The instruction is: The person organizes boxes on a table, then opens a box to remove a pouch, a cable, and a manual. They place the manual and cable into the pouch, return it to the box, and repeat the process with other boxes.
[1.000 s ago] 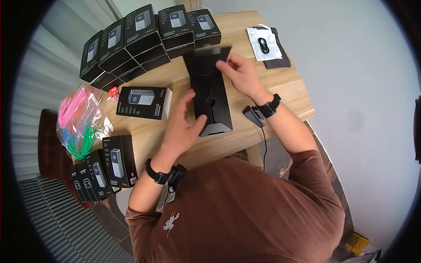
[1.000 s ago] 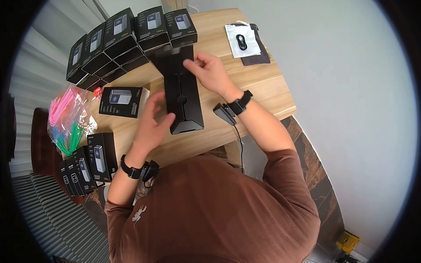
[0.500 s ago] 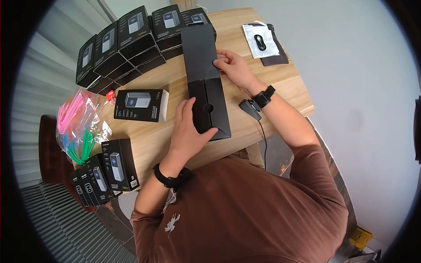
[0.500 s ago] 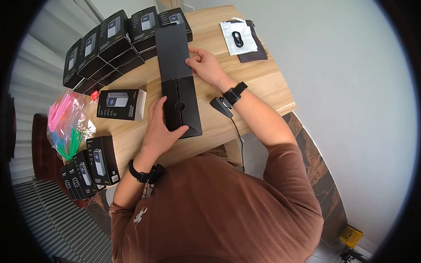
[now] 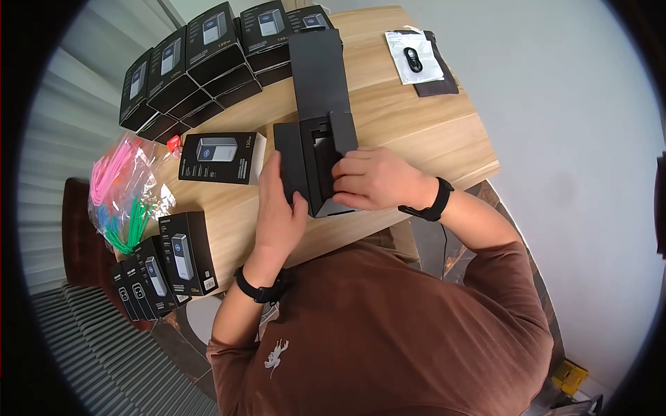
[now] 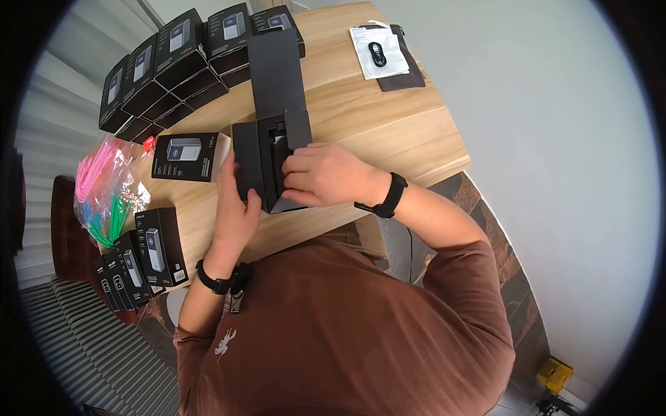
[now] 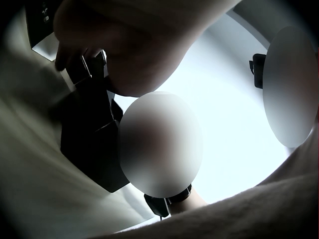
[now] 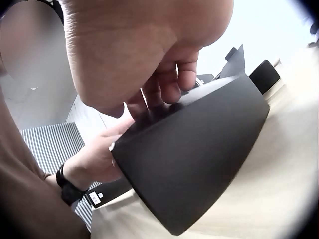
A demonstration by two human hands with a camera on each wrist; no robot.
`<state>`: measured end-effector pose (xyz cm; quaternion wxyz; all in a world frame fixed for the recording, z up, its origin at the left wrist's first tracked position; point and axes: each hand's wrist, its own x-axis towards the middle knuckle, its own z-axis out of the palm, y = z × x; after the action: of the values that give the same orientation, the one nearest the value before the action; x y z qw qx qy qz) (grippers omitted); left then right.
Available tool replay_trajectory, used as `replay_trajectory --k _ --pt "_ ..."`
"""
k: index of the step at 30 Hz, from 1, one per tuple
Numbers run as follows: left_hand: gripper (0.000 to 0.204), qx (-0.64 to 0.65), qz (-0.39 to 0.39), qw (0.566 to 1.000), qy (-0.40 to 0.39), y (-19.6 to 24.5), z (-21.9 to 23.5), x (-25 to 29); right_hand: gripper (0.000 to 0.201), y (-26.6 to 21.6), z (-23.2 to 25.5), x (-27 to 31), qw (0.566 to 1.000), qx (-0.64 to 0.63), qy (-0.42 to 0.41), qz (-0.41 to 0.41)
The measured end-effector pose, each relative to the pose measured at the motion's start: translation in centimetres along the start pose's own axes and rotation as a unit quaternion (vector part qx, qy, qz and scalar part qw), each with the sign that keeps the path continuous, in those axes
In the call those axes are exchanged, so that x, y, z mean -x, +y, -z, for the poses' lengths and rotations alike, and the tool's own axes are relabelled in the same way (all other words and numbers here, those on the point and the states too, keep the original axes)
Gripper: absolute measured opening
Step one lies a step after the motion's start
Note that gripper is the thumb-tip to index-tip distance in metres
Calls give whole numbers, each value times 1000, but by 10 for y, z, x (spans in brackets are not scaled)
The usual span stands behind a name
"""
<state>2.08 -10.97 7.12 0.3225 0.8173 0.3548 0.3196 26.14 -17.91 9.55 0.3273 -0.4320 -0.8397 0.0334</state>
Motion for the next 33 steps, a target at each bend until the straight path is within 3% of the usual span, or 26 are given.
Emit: replay_trajectory --k 5,8,11,13,20,23,26,29,32,33 --pt "45 -242 -157 956 -61 18 16 2 10 -9 25 24 993 24 88 -71" --pt "35 -174 -203 952 -152 14 8 7 6 -9 18 53 978 -9 121 -169" --pt "35 -185 -168 954 -164 35 11 7 7 -16 7 65 953 -68 96 -278" --pt "34 -183 -186 953 -156 27 5 10 14 -17 -5 69 935 -111 74 -328" --pt "24 -25 -195 956 -217 24 7 31 20 -18 -22 72 931 -120 96 -331" --pt "18 -55 -182 969 -155 13 -5 36 23 -17 -25 72 923 -137 74 -351" --pt "17 -93 -181 972 -122 6 -3 36 25 -13 -26 61 960 -84 72 -258" --pt "22 -94 -177 972 -126 7 2 35 33 -19 -15 52 946 -105 8 -306" --pt "32 -71 -157 977 -123 22 20 36 42 -18 -11 45 928 -136 56 -341" --pt "36 -61 -153 979 -119 31 27 37 44 -15 -9 42 946 -83 66 -307"
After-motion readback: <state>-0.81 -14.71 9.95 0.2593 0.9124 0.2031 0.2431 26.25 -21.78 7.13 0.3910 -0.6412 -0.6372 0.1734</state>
